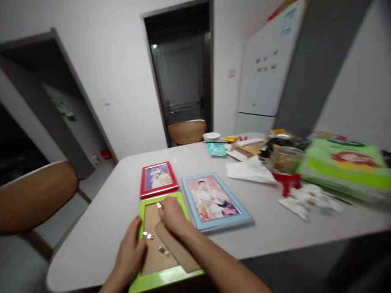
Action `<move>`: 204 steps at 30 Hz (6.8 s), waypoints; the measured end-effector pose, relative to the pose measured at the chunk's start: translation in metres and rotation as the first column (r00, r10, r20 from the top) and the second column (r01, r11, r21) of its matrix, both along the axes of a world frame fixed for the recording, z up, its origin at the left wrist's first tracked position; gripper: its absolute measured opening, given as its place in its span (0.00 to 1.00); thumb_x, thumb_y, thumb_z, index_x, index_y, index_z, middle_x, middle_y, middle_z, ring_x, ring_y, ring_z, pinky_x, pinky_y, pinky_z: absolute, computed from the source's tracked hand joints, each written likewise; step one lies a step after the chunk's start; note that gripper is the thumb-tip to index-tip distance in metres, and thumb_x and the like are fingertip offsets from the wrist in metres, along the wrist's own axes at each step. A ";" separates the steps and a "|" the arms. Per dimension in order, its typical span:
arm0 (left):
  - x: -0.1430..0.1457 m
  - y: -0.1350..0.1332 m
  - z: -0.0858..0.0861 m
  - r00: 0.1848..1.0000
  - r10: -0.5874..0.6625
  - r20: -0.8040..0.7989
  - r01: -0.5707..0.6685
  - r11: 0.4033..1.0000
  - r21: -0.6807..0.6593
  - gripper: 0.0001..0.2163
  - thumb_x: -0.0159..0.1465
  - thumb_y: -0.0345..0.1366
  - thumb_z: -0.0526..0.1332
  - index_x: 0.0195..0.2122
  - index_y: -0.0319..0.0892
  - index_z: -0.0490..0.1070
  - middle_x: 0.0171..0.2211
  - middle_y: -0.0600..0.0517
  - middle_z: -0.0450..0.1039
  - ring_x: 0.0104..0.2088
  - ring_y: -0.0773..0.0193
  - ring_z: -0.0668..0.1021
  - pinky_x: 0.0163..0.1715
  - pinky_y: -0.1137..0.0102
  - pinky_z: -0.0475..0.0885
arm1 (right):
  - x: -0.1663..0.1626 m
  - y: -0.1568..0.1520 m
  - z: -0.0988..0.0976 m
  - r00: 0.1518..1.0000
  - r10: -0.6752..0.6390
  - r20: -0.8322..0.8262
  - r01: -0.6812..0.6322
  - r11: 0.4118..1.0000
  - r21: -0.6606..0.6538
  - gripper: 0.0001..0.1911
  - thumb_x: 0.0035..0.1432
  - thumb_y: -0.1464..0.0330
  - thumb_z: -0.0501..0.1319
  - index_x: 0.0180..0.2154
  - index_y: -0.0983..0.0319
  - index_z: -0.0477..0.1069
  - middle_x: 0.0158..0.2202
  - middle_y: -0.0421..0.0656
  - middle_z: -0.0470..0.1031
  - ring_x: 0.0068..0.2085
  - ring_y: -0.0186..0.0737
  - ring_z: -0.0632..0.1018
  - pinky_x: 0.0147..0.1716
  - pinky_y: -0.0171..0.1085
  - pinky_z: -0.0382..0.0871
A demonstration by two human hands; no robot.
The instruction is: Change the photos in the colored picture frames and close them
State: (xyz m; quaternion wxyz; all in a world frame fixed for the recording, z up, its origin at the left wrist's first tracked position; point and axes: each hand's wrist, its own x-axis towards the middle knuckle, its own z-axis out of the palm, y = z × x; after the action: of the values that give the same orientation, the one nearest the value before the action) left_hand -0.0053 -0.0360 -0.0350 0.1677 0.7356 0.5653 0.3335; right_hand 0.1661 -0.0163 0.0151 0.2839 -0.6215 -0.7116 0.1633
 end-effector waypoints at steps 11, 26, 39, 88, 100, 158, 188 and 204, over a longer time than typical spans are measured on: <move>-0.006 -0.013 -0.004 0.997 -0.037 0.068 0.039 0.998 -0.039 0.27 0.49 0.27 0.50 0.53 0.29 0.54 0.54 0.42 0.54 0.54 0.61 0.57 0.54 0.69 0.50 | -0.023 0.033 -0.024 0.967 -0.027 0.252 0.016 0.999 0.045 0.13 0.49 0.67 0.52 0.21 0.64 0.71 0.20 0.44 0.72 0.23 0.33 0.69 0.21 0.31 0.52; -0.009 -0.012 -0.001 0.999 -0.025 0.020 0.027 0.997 -0.066 0.27 0.49 0.24 0.50 0.53 0.27 0.53 0.55 0.41 0.53 0.55 0.59 0.56 0.54 0.70 0.49 | -0.027 0.008 -0.020 0.965 -0.013 0.262 -0.018 0.993 0.115 0.17 0.52 0.64 0.48 0.37 0.64 0.70 0.34 0.47 0.73 0.36 0.38 0.72 0.36 0.32 0.60; -0.009 -0.013 0.000 0.988 -0.036 0.147 0.048 0.996 -0.078 0.28 0.48 0.24 0.51 0.53 0.31 0.54 0.55 0.43 0.53 0.55 0.59 0.56 0.54 0.68 0.49 | -0.019 -0.062 -0.010 0.973 0.112 0.201 -0.094 0.991 -0.097 0.24 0.42 0.63 0.57 0.44 0.61 0.65 0.38 0.47 0.69 0.41 0.42 0.69 0.41 0.36 0.59; -0.011 -0.066 0.048 0.922 -0.331 0.201 0.344 0.938 -0.031 0.30 0.48 0.36 0.61 0.52 0.37 0.55 0.54 0.43 0.55 0.54 0.53 0.58 0.53 0.63 0.53 | 0.014 -0.064 0.027 0.694 -0.305 -0.652 0.018 0.913 -0.407 0.34 0.46 0.67 0.45 0.56 0.62 0.39 0.29 0.43 0.74 0.22 0.38 0.73 0.21 0.35 0.64; 0.019 -0.070 0.066 0.891 -0.454 -0.011 0.449 0.877 0.168 0.25 0.53 0.34 0.57 0.52 0.34 0.55 0.52 0.41 0.58 0.51 0.52 0.62 0.51 0.60 0.58 | -0.006 -0.076 0.048 0.616 -0.236 -0.752 -0.034 0.945 -0.325 0.35 0.43 0.68 0.51 0.55 0.56 0.43 0.31 0.39 0.73 0.20 0.33 0.71 0.21 0.33 0.64; -0.006 -0.070 0.048 0.478 -0.041 0.877 0.310 0.943 -0.124 0.25 0.56 0.45 0.54 0.52 0.34 0.56 0.47 0.41 0.65 0.47 0.55 0.69 0.45 0.64 0.65 | -0.026 -0.057 0.005 0.357 -0.280 -0.891 0.030 0.957 -0.289 0.23 0.49 0.59 0.48 0.47 0.62 0.57 0.38 0.47 0.73 0.33 0.42 0.75 0.26 0.38 0.67; -0.013 -0.070 0.017 0.831 -0.508 -0.226 0.499 0.861 -0.103 0.26 0.46 0.32 0.59 0.48 0.38 0.59 0.53 0.39 0.57 0.53 0.49 0.59 0.50 0.51 0.52 | 0.005 -0.028 -0.016 0.879 -0.249 0.407 0.280 0.960 -0.018 0.16 0.50 0.65 0.47 0.34 0.67 0.69 0.32 0.54 0.72 0.33 0.46 0.74 0.30 0.39 0.61; -0.164 -0.049 -0.012 0.959 0.063 -0.277 -0.018 0.987 0.161 0.21 0.48 0.31 0.60 0.45 0.47 0.65 0.50 0.48 0.63 0.49 0.57 0.66 0.48 0.61 0.63 | -0.152 -0.052 -0.017 0.970 0.231 0.074 -0.235 0.971 0.048 0.22 0.39 0.68 0.59 0.42 0.61 0.65 0.38 0.47 0.67 0.41 0.44 0.67 0.40 0.39 0.59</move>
State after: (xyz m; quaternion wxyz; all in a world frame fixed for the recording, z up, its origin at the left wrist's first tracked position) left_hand -0.1689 -0.0846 -0.0469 0.0205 0.7747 0.5703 0.2724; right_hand 0.0142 -0.0685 -0.0020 0.2557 -0.5308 -0.7931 0.1543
